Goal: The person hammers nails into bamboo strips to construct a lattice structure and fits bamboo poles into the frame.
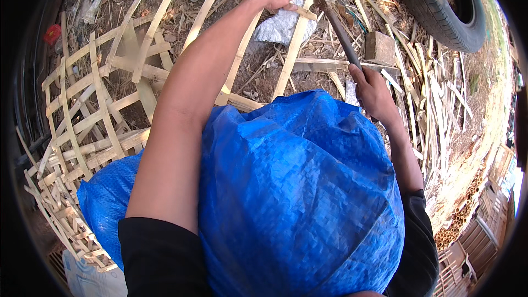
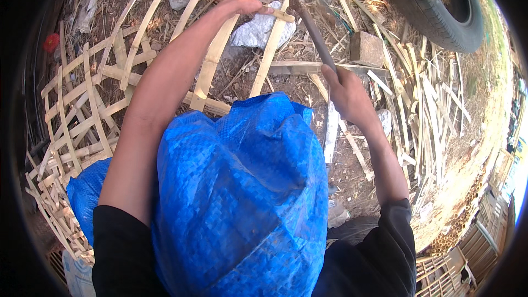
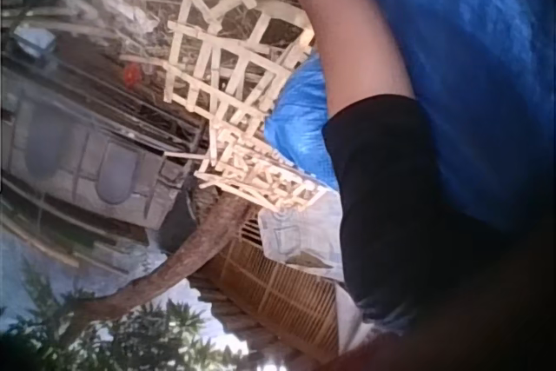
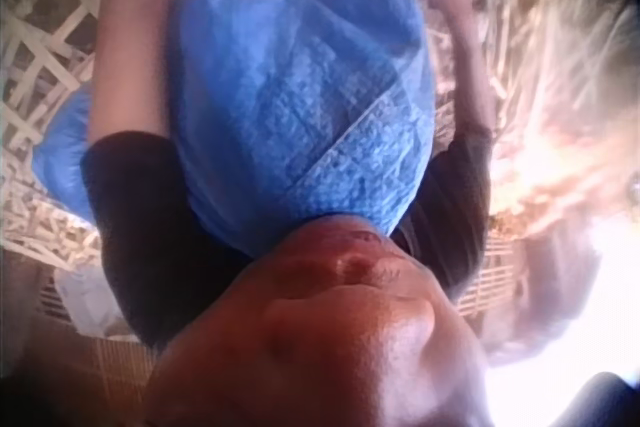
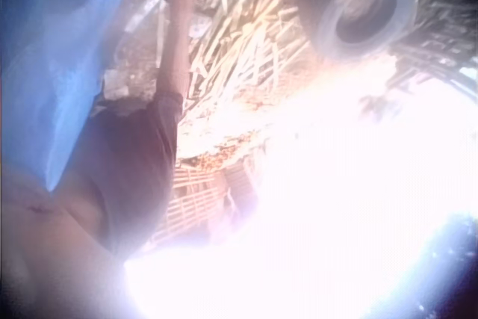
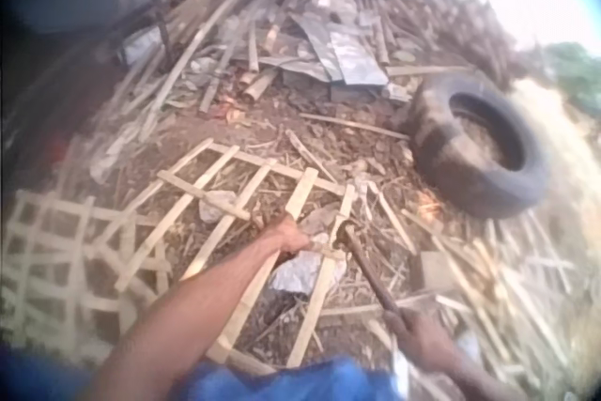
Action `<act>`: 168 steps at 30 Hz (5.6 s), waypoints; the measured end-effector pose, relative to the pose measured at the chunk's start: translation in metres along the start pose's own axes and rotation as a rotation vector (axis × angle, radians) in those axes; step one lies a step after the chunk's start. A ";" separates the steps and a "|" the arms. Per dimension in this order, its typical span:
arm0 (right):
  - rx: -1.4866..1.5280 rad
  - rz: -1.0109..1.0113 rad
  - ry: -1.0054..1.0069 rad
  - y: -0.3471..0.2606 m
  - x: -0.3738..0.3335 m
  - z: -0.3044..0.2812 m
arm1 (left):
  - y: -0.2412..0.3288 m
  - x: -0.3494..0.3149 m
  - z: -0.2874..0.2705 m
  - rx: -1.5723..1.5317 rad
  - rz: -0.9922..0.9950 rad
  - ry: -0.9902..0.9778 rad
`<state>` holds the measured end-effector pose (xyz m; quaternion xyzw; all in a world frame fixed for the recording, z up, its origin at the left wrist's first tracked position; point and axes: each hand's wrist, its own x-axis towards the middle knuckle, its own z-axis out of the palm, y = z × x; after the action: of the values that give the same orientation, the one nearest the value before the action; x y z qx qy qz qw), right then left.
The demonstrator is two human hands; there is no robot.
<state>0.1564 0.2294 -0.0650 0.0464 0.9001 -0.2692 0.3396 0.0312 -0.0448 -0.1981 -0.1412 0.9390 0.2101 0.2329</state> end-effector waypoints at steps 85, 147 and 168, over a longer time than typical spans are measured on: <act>0.556 0.081 0.178 0.045 -0.038 0.094 | -0.033 0.000 0.008 -0.063 0.114 0.588; 0.907 -0.284 0.244 0.056 0.079 0.163 | -0.096 -0.068 -0.125 -0.156 -0.394 0.626; 0.648 -0.518 1.042 -0.020 -0.083 -0.009 | -0.073 -0.064 -0.243 -0.983 -0.343 0.897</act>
<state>0.2090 0.2257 0.0027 0.0525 0.8020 -0.5415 -0.2468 0.0209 -0.2092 0.0048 -0.4505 0.7047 0.4929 -0.2396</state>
